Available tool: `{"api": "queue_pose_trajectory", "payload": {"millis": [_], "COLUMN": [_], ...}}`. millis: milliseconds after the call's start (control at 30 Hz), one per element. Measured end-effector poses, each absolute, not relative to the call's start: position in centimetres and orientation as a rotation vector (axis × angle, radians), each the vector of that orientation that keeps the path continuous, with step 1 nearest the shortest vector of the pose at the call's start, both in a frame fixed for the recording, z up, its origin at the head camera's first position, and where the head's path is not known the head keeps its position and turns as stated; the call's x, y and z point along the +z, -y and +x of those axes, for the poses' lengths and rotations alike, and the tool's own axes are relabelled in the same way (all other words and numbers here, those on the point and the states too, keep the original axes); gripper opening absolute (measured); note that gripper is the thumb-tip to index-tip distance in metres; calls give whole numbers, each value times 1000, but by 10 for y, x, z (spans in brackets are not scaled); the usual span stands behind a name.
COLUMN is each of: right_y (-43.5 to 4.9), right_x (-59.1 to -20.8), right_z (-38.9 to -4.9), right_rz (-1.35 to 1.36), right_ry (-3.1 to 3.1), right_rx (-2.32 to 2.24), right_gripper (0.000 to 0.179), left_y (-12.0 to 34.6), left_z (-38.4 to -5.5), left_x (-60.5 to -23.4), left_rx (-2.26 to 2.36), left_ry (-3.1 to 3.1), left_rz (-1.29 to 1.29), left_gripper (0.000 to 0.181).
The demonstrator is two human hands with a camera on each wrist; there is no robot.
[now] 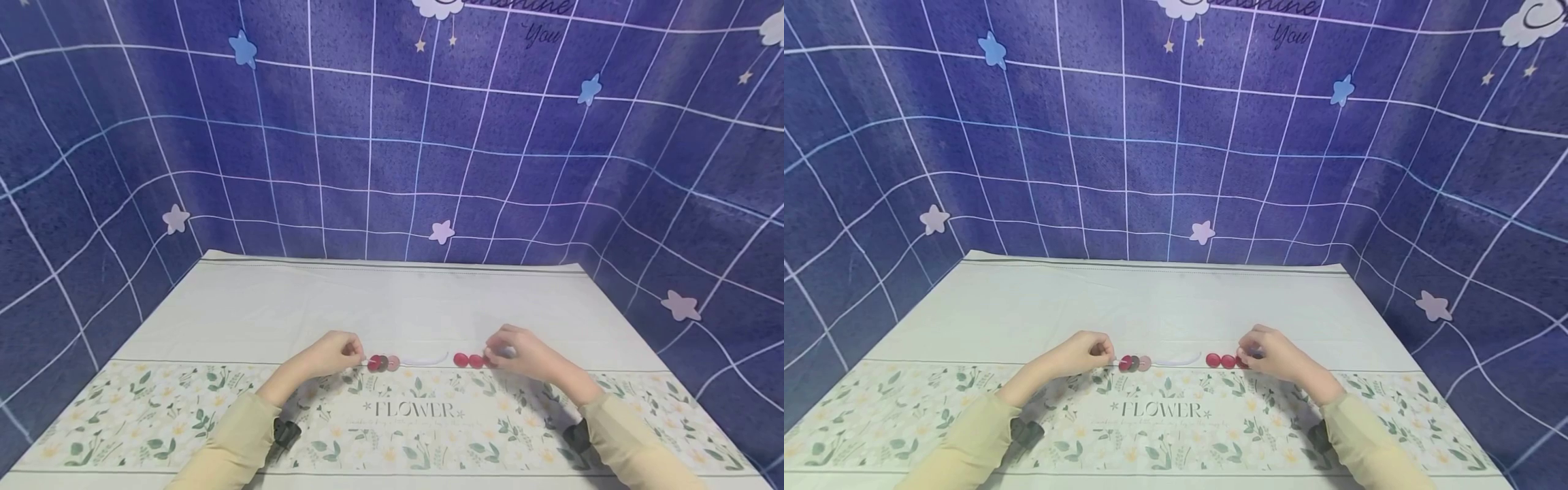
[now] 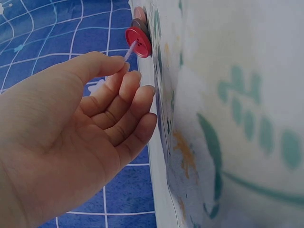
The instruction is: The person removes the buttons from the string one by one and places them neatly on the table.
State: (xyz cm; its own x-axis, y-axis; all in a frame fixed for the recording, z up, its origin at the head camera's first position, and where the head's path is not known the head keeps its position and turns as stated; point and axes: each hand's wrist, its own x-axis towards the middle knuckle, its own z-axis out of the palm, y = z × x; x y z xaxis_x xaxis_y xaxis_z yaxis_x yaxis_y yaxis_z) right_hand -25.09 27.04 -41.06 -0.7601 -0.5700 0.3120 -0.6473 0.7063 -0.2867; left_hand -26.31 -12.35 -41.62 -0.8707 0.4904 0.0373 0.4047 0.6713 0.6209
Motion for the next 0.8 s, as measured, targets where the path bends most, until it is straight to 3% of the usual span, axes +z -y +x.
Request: {"api": "queue_pose_trajectory", "payload": {"millis": [800], "right_y": [-284], "right_x": [-408], "right_z": [-246], "right_rz": [913], "right_ry": [2763], "right_rx": [551], "right_gripper": [18], "left_y": [123], "left_z": [-264], "left_x": [-416], "left_rx": [970], "left_ry": [-2747], "left_rz": [758], "left_gripper": [4]}}
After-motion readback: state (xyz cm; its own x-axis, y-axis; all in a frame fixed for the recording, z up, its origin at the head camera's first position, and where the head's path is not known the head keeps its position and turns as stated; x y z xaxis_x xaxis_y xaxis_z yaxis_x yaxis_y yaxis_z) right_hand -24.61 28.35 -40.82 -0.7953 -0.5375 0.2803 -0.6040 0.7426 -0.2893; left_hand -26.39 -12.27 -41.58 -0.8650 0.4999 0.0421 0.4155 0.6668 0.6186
